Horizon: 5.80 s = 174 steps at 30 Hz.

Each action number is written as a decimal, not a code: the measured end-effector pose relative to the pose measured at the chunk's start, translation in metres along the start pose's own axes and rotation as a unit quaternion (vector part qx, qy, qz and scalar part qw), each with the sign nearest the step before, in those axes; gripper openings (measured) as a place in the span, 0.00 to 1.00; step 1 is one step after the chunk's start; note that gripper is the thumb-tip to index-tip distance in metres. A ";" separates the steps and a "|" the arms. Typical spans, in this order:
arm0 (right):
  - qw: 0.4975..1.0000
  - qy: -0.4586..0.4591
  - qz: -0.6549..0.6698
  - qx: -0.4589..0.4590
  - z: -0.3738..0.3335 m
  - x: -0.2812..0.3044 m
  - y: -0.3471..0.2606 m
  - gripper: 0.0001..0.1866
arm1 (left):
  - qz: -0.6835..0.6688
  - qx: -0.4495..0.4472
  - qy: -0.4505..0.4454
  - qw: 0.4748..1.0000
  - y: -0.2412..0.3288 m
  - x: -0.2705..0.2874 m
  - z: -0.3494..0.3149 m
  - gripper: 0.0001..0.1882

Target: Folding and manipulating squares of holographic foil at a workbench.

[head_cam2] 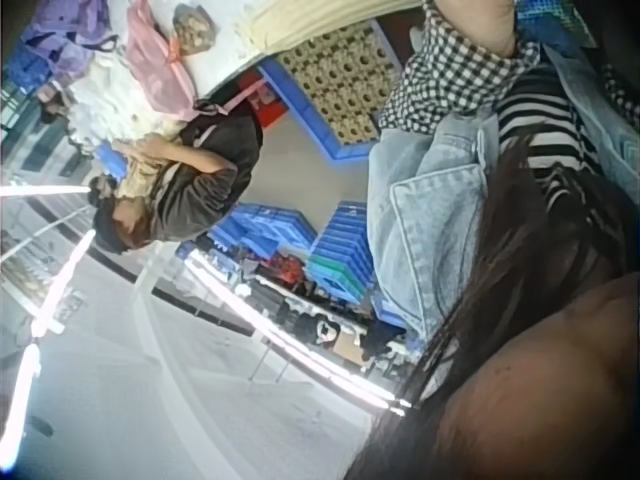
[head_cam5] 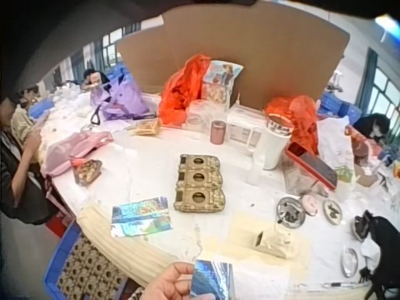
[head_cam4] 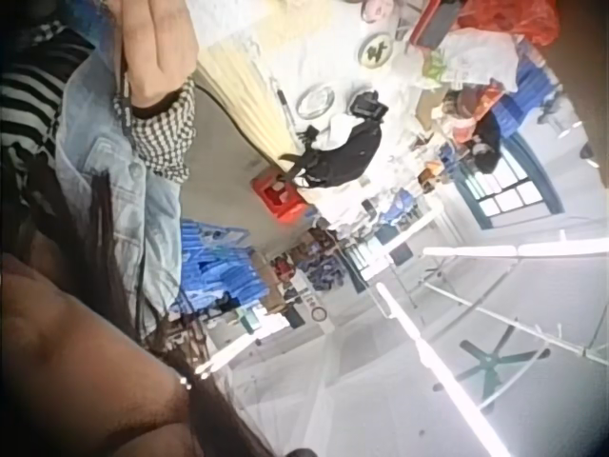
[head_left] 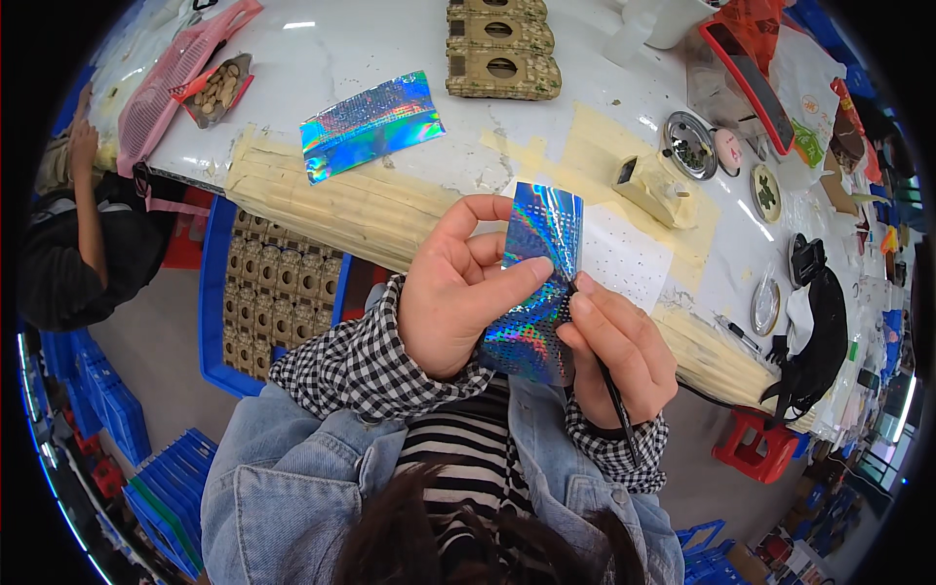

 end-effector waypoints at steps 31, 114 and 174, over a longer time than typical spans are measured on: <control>0.991 0.005 -0.095 -0.092 -0.030 0.002 0.040 0.13 | 0.068 -0.161 0.101 0.979 0.065 0.052 -0.021 0.24; 0.997 -0.025 -0.049 0.047 0.007 0.003 -0.007 0.16 | 0.082 0.003 -0.032 0.996 0.011 -0.003 -0.001 0.24; 0.990 -0.014 -0.098 0.104 -0.002 0.000 -0.010 0.15 | 0.036 0.024 -0.029 0.999 0.006 -0.003 0.000 0.23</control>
Point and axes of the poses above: each hand's wrist, its own z-axis towards the middle knuckle, its own x-axis out of the back of the hand, y = z × x, the point moved 5 cm from there along z, towards the middle knuckle, and after that the axes turned 15 degrees about -y, right-handed, at the moved point
